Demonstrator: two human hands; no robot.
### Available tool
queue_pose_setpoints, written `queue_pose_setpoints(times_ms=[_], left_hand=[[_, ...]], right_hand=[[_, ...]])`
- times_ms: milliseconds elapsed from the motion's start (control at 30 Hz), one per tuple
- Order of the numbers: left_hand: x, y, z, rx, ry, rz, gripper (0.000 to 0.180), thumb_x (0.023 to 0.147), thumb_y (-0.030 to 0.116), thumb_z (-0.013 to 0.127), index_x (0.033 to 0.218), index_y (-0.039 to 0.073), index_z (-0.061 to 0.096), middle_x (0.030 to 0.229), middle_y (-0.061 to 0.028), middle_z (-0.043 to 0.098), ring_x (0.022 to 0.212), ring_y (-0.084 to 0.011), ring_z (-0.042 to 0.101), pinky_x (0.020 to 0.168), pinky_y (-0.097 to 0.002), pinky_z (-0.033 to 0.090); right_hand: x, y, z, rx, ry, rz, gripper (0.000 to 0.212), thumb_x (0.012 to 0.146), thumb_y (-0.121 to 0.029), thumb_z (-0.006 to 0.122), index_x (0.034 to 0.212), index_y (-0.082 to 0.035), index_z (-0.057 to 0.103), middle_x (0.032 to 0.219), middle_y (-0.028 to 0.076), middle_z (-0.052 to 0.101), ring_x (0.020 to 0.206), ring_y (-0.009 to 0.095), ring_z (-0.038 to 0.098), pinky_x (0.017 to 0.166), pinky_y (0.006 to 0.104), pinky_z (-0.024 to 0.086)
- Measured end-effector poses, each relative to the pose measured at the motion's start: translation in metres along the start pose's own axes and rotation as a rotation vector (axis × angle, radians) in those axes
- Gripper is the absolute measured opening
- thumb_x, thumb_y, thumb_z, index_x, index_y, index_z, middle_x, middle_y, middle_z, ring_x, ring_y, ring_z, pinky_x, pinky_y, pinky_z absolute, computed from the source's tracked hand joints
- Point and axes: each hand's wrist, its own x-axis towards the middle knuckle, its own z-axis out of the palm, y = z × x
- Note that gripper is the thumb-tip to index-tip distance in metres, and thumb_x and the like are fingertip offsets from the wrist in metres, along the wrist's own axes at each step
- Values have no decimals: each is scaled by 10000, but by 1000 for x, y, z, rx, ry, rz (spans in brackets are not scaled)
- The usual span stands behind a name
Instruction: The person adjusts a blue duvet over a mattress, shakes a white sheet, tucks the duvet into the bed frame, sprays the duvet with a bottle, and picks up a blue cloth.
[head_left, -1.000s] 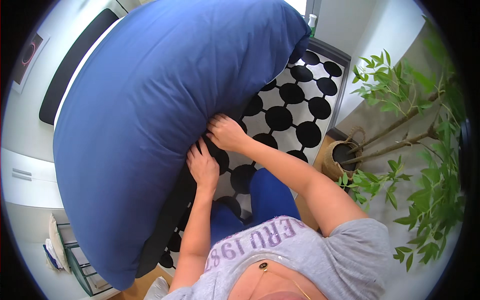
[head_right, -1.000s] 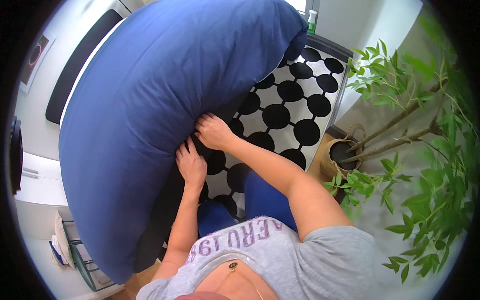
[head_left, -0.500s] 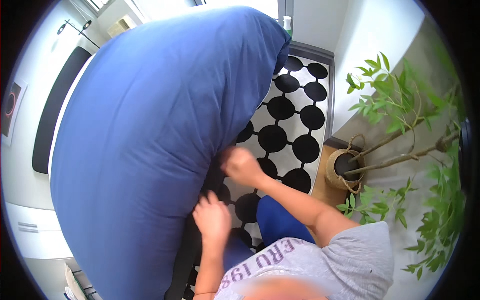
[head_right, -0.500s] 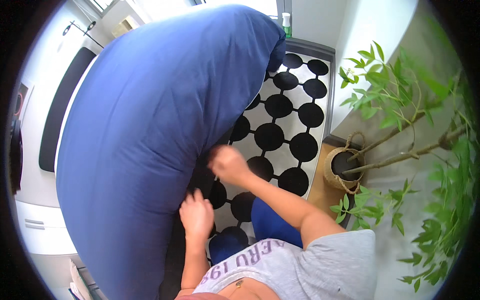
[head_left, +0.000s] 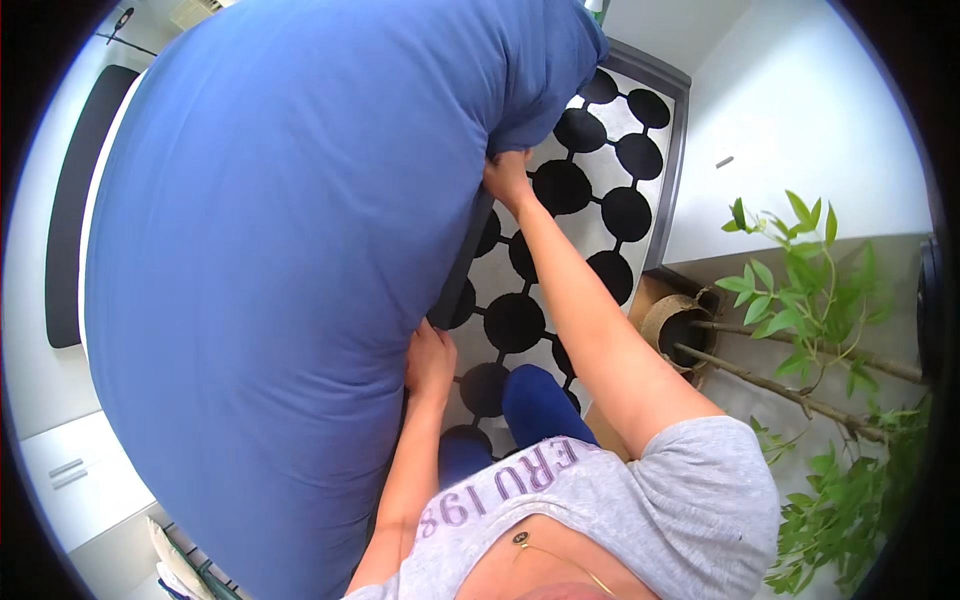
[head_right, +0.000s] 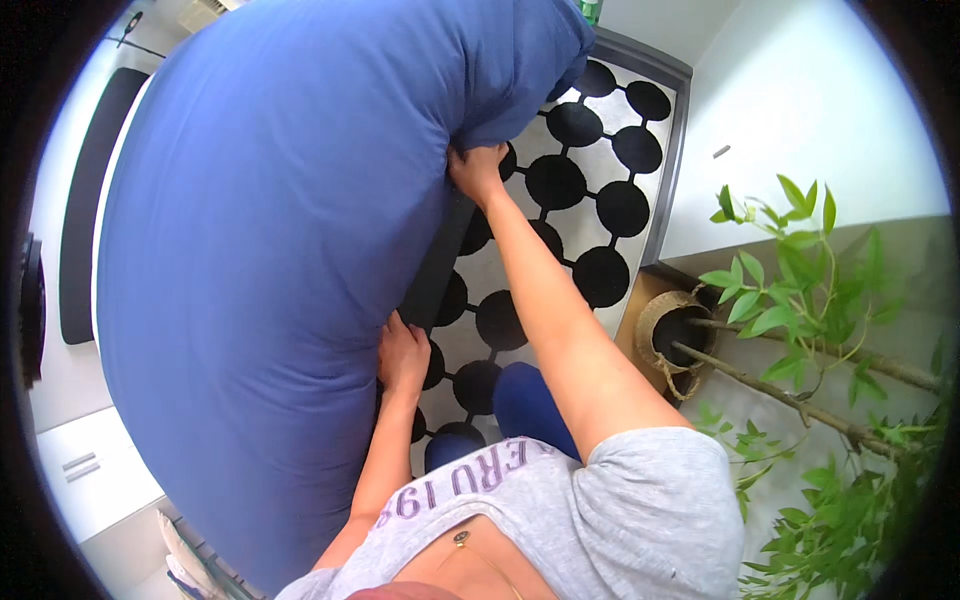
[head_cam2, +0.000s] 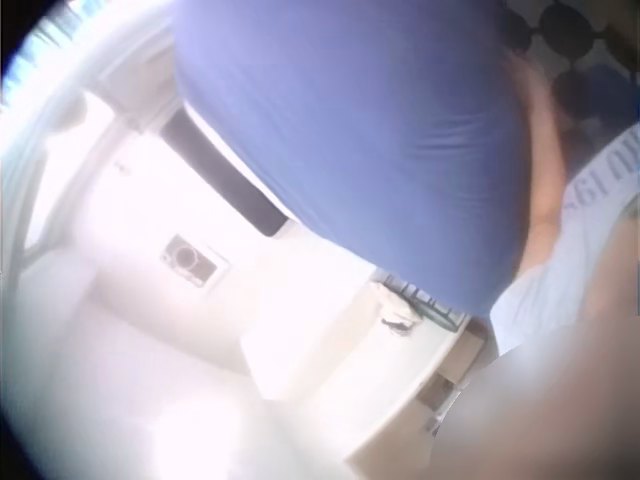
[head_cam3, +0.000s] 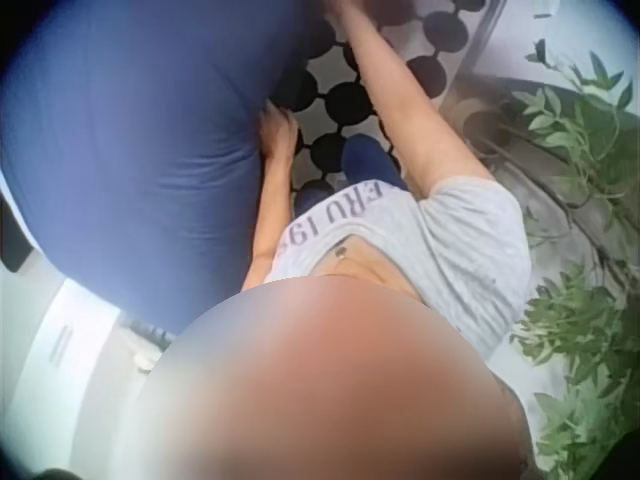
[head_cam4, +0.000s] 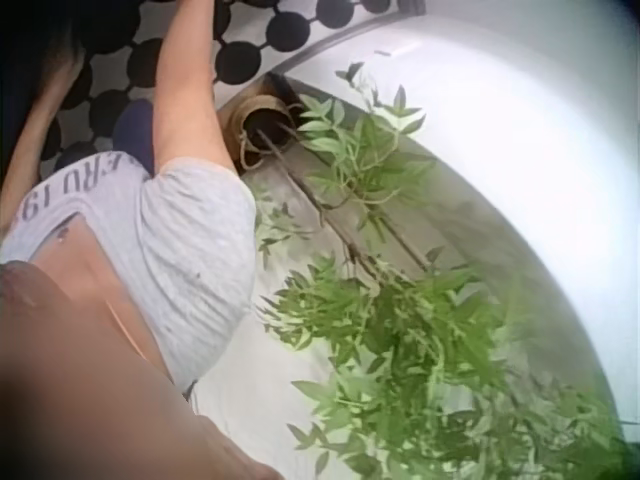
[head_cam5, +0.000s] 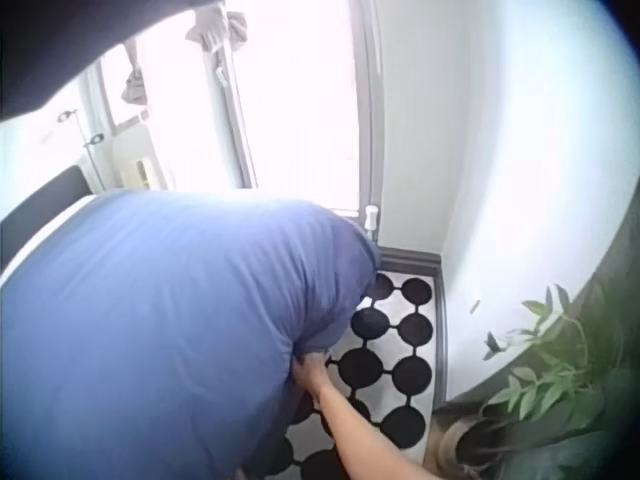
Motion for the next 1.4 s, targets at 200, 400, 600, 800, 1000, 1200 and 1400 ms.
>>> queue_pose_setpoints(times_ms=[200,400,600,800,1000,1200,1400], left_hand=[[-18,-14,-2,-77,31,127,489,780,84,499,1217,-100,377,1171,-314,471,1064,-411,493,896,-420,408],[-13,51,-51,-113,-5,154,532,809,131,522,1262,-81,340,1245,-311,393,1120,-434,433,932,-450,369],[22,32,-17,-188,97,103,518,859,202,511,1252,-89,342,1233,-319,395,1136,-453,406,931,-465,358],[67,42,-23,-356,-169,-64,449,914,306,429,1140,-81,462,1115,-308,503,1066,-424,473,887,-457,381],[70,22,8,-217,146,147,406,916,299,421,1098,-56,499,1077,-261,547,1000,-421,510,860,-462,391],[60,20,-14,-219,-29,90,380,883,242,464,1108,-64,480,1076,-280,533,1006,-417,510,869,-445,395],[12,73,-48,6,-34,334,500,801,196,571,1183,-87,419,1212,-278,435,1102,-412,437,913,-448,376]], right_hand=[[-33,-52,-28,-51,58,430,214,677,-73,667,699,-3,466,654,199,562,624,396,563,545,411,424],[-73,-75,-65,97,-373,-220,176,652,-4,542,826,17,557,916,210,580,886,385,552,770,444,442],[-35,-68,-58,-329,-704,-716,417,664,-154,575,1057,-16,553,1049,155,576,1038,345,507,981,434,351],[-45,-41,2,392,-813,67,482,829,-319,460,1245,-75,462,1299,115,464,1205,274,417,1021,399,299],[-39,-56,-3,145,-856,-15,498,806,-354,483,1231,-95,482,1291,121,466,1193,287,424,985,365,344],[0,-82,-90,-256,-770,326,297,745,-221,515,870,32,608,992,210,604,808,369,611,747,414,498],[78,-38,-48,383,-513,889,515,858,-406,430,1170,1,477,1118,157,536,979,284,548,754,392,462]])
